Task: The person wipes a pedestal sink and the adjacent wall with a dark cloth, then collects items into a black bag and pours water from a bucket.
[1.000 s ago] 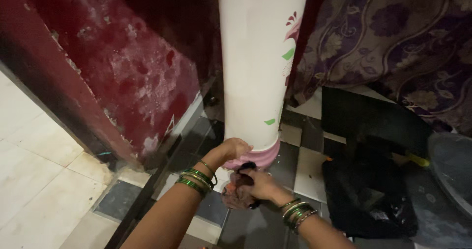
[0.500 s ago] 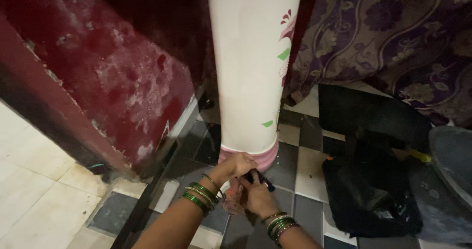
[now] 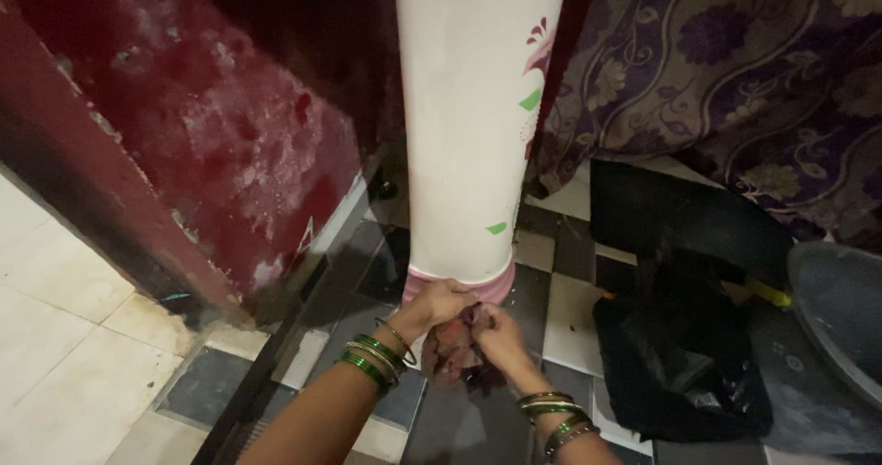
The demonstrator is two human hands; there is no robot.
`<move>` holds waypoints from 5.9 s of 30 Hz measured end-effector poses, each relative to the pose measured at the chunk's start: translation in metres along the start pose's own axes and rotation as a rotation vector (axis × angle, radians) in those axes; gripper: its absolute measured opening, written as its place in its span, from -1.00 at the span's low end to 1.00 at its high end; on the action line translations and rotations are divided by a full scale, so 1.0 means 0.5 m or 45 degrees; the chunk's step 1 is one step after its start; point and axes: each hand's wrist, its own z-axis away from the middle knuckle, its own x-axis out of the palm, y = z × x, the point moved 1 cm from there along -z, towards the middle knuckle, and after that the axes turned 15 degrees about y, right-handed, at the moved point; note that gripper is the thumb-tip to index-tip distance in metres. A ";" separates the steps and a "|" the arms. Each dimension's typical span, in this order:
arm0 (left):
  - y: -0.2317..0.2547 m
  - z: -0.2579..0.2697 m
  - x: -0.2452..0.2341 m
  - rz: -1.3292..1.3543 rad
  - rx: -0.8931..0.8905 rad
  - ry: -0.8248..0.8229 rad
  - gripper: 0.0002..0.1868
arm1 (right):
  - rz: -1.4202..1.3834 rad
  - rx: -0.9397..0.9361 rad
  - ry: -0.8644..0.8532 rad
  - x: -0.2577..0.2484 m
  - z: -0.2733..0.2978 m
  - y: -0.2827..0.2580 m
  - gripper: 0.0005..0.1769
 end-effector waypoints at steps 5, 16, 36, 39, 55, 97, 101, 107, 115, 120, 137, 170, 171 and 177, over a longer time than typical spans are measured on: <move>0.161 0.022 -0.088 -0.089 -0.139 0.191 -0.39 | -0.421 0.155 -0.004 -0.081 -0.004 -0.112 -0.73; 0.359 0.106 -0.177 1.179 -0.972 -0.455 -0.41 | -1.120 0.086 -0.185 -0.149 0.019 -0.301 -0.45; 0.507 0.140 -0.287 1.136 0.130 0.653 -0.47 | -1.304 -0.119 -0.045 -0.084 0.027 -0.503 -0.51; 0.513 0.129 -0.300 1.165 -0.104 0.696 -0.44 | -0.994 -0.295 -0.112 -0.085 0.033 -0.523 -0.30; 0.495 0.117 -0.463 0.903 0.176 1.116 -0.55 | -1.066 -0.313 -0.147 0.016 0.011 -0.620 -0.04; 0.625 0.108 -0.791 -1.301 1.282 1.450 -0.61 | -0.544 -1.362 0.297 0.317 -0.211 -0.919 -0.46; 0.621 0.104 -0.792 -1.712 1.157 1.394 -0.44 | -0.462 -1.471 0.568 0.338 -0.216 -0.921 -0.26; 0.603 0.122 -0.798 -1.843 1.204 1.292 -0.47 | -0.072 -1.339 0.560 0.369 -0.227 -0.892 -0.32; 0.561 0.141 -0.802 -2.166 1.261 1.173 -0.35 | 0.087 -1.364 0.508 0.401 -0.178 -0.835 -0.33; 0.522 0.151 -0.782 -2.109 1.253 1.005 -0.34 | 0.232 -1.367 0.589 0.403 -0.129 -0.812 -0.33; 0.398 0.268 -0.679 -1.941 0.962 0.519 -0.48 | -0.603 -0.510 0.223 0.476 -0.059 -0.571 -0.42; 0.457 0.266 -0.766 -1.894 1.214 1.010 -0.51 | 0.317 -1.327 0.748 0.445 -0.026 -0.763 -0.35; 0.444 0.273 -0.759 -1.896 1.215 1.010 -0.51 | 0.315 -1.327 0.749 0.453 -0.017 -0.736 -0.35; 0.381 0.288 -0.715 -1.916 1.143 0.875 -0.38 | 0.369 -1.364 0.637 0.502 -0.009 -0.638 -0.38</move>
